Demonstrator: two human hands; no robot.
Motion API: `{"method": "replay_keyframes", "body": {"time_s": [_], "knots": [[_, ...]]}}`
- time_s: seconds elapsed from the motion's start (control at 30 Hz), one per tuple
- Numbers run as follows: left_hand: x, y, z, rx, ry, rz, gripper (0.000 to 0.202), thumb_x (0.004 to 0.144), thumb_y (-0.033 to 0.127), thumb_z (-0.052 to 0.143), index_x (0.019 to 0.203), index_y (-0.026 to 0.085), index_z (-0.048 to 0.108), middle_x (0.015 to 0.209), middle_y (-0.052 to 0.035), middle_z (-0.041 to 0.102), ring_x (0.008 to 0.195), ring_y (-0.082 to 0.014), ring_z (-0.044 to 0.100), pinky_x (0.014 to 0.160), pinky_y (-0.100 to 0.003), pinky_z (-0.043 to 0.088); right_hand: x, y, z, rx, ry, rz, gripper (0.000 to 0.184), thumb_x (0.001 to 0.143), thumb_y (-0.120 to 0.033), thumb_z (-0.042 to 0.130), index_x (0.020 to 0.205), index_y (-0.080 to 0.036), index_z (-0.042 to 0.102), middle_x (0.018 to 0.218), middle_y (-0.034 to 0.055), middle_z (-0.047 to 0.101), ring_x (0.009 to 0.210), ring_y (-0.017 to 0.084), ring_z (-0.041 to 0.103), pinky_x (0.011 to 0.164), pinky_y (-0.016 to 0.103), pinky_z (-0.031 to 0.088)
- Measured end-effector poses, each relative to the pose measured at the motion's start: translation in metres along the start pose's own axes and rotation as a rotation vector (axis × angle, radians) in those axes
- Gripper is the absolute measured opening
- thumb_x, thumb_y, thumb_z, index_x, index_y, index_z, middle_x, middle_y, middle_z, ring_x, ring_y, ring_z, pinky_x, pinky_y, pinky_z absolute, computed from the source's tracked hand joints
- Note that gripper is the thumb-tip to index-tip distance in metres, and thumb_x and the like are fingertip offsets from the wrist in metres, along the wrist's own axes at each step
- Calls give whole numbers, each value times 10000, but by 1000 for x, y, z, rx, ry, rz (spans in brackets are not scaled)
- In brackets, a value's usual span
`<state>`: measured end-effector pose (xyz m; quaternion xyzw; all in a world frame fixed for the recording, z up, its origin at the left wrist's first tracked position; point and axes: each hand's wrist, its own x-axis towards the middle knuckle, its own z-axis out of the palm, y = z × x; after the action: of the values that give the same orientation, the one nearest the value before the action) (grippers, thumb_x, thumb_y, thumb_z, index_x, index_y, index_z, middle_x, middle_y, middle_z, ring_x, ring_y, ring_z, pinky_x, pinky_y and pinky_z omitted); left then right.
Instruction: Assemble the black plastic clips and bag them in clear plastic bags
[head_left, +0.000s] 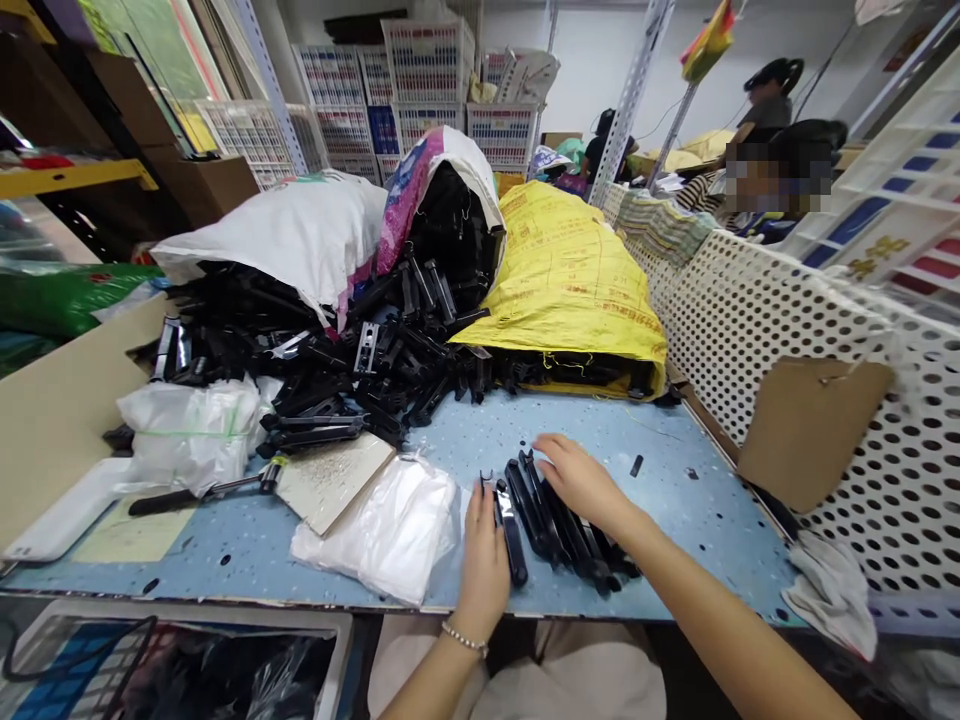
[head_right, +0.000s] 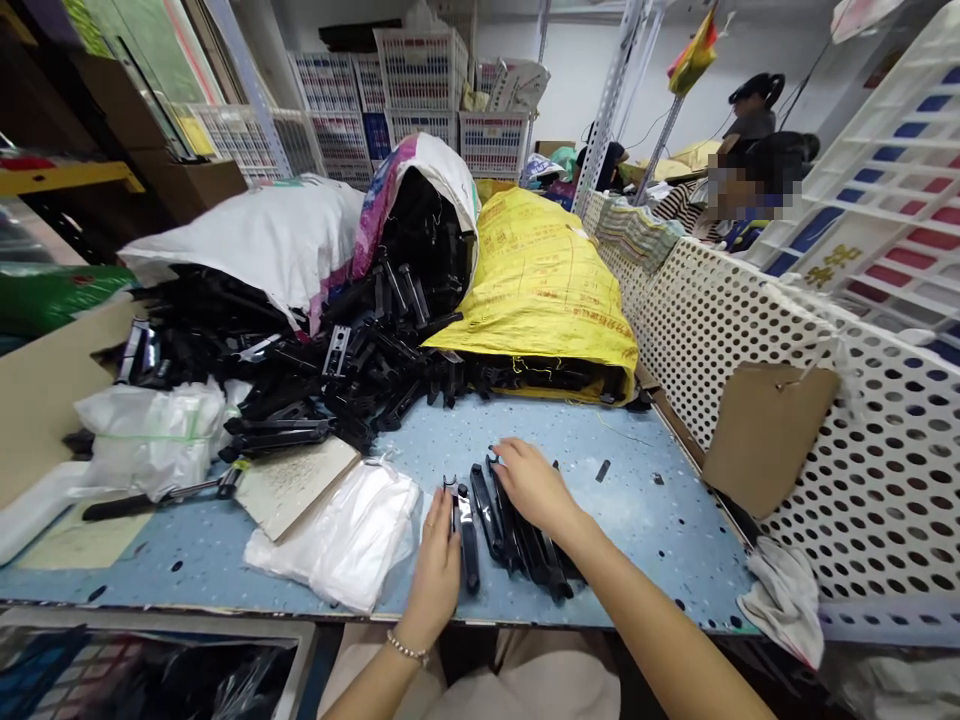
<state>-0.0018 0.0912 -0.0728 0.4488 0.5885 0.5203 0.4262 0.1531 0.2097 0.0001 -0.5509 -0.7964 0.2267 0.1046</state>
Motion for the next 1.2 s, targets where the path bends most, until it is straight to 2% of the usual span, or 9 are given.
{"method": "replay_keyframes", "body": {"time_s": [0.2, 0.37, 0.57, 0.8, 0.87, 0.93, 1.03, 1.1, 1.2], "knots": [[-2, -3, -2, -24, -34, -26, 561, 841, 217, 506, 1397, 198, 433, 1525, -93, 332, 1433, -242, 223, 1193, -422, 98, 126, -74, 13, 142, 57, 285, 432, 969, -423, 405, 1180, -73, 543, 1171, 214, 606, 1113, 303, 568, 931, 470, 437], [2, -7, -21, -137, -13, -117, 543, 811, 214, 558, 1346, 187, 470, 1421, -141, 449, 1300, -272, 438, 1115, -436, 304, 158, -69, 6, 382, 32, 387, 323, 917, -413, 552, 1087, -142, 589, 1052, 62, 630, 892, 183, 625, 798, 383, 521], [23, 11, -32, -320, 33, -197, 445, 801, 325, 646, 1208, 172, 550, 1214, -134, 587, 1175, -265, 538, 1049, -432, 384, 92, -25, -11, 798, -153, 341, 346, 867, -491, 512, 764, -161, 527, 526, -29, 538, 376, 72, 436, 384, 196, 366], [40, 76, -28, -786, -184, -118, 685, 786, 498, 678, 1349, 255, 373, 1338, -117, 514, 1166, -254, 555, 973, -386, 462, -47, -42, 30, 1284, -487, 177, 406, 732, -470, 711, 931, -145, 571, 532, -23, 602, 326, 44, 435, 332, 138, 295], [35, 87, -30, -837, -302, -107, 780, 724, 503, 737, 1366, 266, 361, 1310, -120, 536, 1112, -267, 583, 908, -382, 499, -67, -46, 48, 1504, -516, 141, 410, 750, -504, 676, 915, -140, 582, 500, -40, 573, 294, 29, 388, 318, 134, 277], [29, 94, -33, -909, -395, -137, 798, 724, 556, 707, 1379, 270, 352, 1289, -127, 543, 1059, -276, 606, 842, -388, 524, -75, -44, 62, 1714, -689, 102, 514, 743, -613, 609, 922, -131, 599, 431, -67, 512, 235, 27, 310, 281, 146, 246], [19, 98, -37, -973, -411, -213, 673, 768, 562, 651, 1319, 252, 424, 1145, -91, 588, 887, -212, 644, 791, -372, 532, -75, -39, 65, 1654, -994, 65, 676, 725, -718, 534, 960, -91, 626, 463, -11, 572, 253, 80, 424, 275, 177, 317], [14, 100, -41, -934, -356, -218, 576, 745, 481, 712, 1218, 234, 495, 975, -36, 604, 727, -133, 615, 701, -288, 525, -70, -38, 48, 1380, -911, 47, 613, 791, -650, 535, 1008, -84, 629, 658, 79, 681, 455, 142, 618, 404, 219, 474], [7, 103, -47, -775, -300, -242, 403, 739, 411, 740, 1007, 181, 546, 731, 13, 578, 561, -80, 531, 543, -198, 458, -61, -44, 7, 918, -340, -95, 431, 907, -479, 501, 1203, -172, 558, 1011, 112, 692, 811, 186, 681, 708, 335, 572]]}}
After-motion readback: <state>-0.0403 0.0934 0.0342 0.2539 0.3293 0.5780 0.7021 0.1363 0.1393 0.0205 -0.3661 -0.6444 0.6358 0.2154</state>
